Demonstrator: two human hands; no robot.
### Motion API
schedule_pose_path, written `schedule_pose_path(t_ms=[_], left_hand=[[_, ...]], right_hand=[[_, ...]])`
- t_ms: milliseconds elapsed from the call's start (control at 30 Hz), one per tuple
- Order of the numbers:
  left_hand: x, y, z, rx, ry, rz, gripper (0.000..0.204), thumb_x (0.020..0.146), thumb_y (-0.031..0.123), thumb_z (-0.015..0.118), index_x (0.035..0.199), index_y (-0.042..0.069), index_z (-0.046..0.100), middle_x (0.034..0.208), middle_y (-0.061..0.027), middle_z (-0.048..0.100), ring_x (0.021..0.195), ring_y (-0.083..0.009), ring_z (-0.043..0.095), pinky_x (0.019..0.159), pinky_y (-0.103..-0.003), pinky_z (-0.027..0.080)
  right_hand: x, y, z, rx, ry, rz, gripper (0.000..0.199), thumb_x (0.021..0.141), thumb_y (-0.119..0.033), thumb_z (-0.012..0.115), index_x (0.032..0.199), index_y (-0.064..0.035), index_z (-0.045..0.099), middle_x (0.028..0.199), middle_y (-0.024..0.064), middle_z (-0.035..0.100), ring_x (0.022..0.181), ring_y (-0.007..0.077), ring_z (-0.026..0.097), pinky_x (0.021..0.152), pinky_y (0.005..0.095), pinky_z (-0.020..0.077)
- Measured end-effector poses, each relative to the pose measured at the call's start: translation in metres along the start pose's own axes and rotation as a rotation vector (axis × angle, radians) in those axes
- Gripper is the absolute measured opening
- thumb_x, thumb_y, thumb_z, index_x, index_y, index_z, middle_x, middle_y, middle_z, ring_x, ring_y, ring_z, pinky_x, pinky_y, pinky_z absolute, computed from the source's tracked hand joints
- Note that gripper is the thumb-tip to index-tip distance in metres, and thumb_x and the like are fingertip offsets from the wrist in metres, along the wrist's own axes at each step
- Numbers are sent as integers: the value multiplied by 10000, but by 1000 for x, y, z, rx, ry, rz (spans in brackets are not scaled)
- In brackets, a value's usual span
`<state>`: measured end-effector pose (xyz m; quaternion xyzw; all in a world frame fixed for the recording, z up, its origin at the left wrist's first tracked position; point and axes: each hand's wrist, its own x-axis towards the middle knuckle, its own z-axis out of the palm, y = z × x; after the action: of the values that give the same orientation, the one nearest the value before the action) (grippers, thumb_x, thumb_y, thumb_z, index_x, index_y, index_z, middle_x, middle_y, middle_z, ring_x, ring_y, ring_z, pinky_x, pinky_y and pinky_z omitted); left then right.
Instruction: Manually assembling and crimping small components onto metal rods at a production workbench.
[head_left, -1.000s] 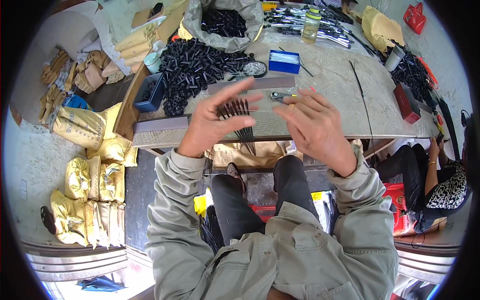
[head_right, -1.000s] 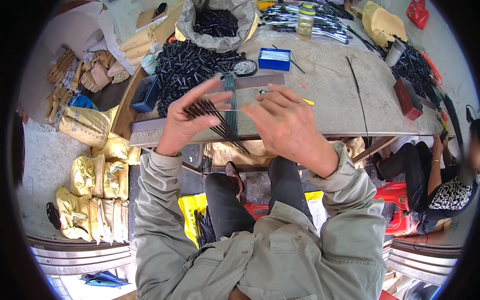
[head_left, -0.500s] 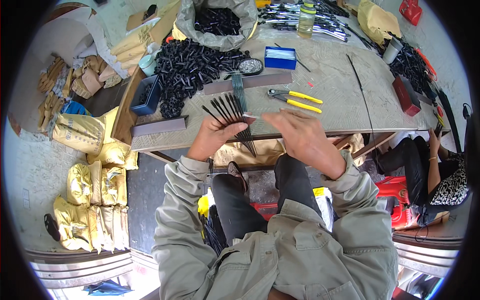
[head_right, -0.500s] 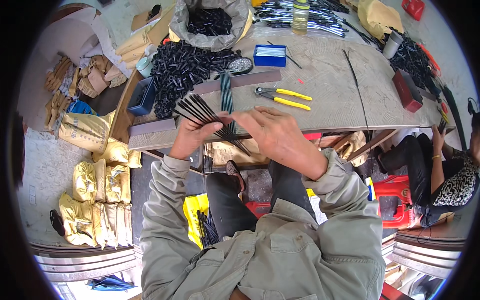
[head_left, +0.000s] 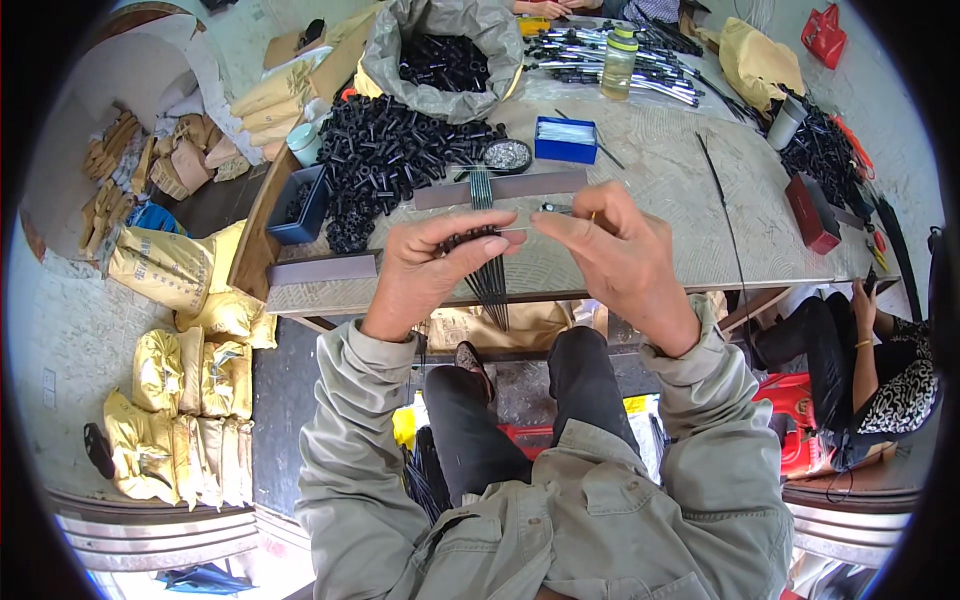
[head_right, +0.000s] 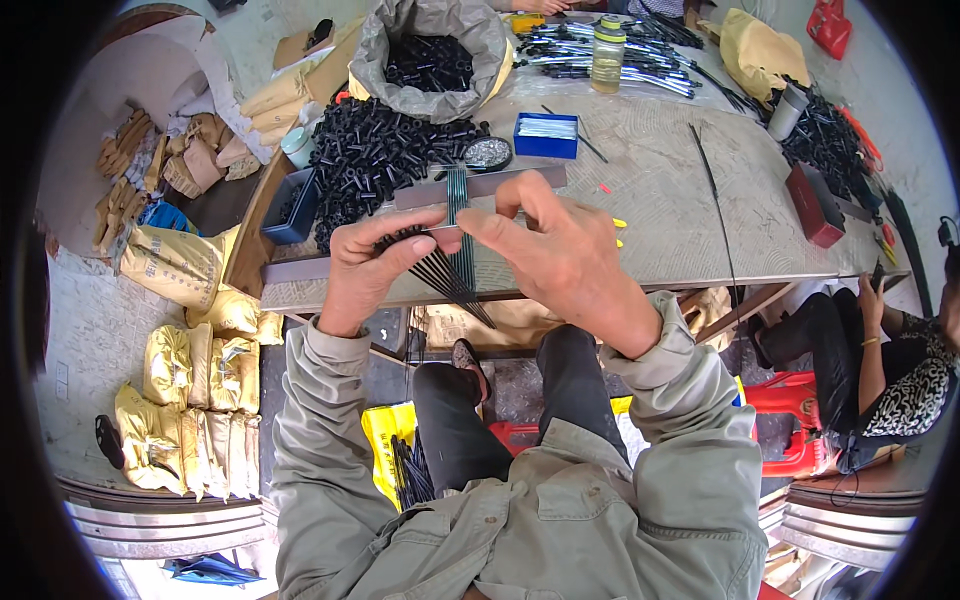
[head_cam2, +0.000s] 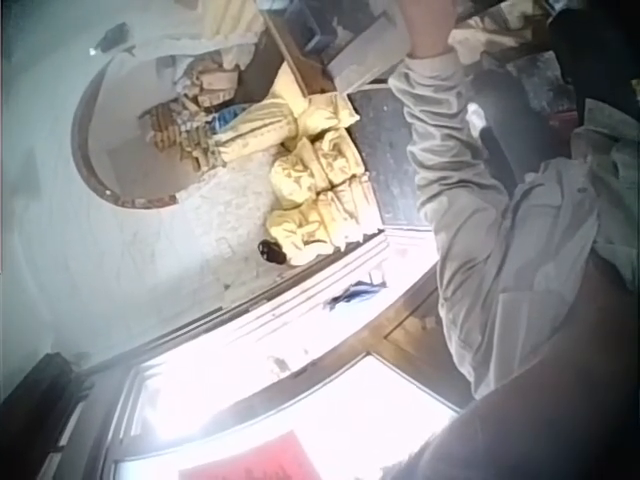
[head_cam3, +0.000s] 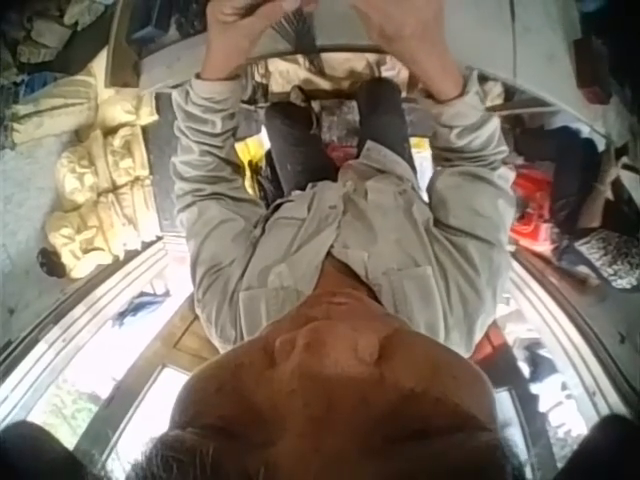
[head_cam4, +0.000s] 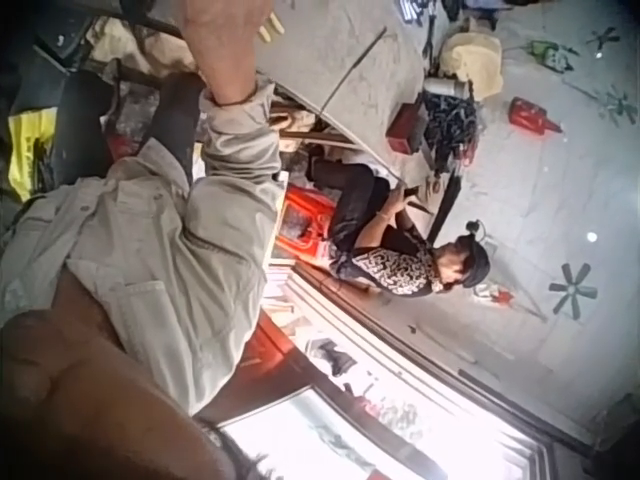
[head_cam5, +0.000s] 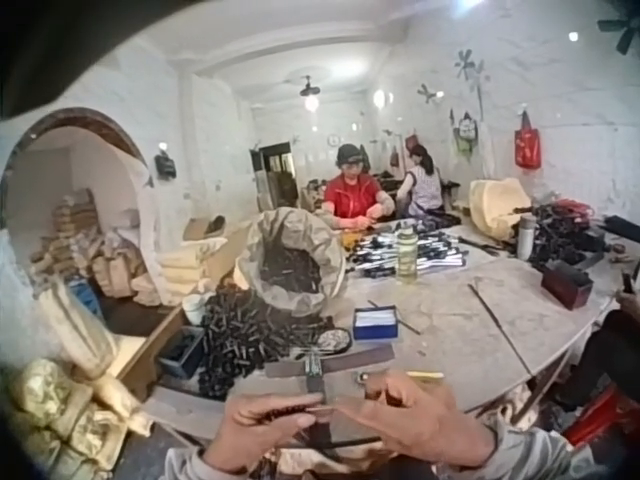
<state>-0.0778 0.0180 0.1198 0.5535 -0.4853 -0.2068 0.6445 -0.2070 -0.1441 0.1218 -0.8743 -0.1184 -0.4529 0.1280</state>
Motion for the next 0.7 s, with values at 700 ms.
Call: schedule_pose_path(t_ms=[700], left_hand=[[11,-1,0,158,-13,76,237,793,-30,606,1028,-19,624,923,-96,656,825,-130,622,737,-214,488]], right_hand=[[-1,14,5,-96,98,-183,431,614,-10,635,1035,-101,648,721,39,446,566,156,484,456,267,410]])
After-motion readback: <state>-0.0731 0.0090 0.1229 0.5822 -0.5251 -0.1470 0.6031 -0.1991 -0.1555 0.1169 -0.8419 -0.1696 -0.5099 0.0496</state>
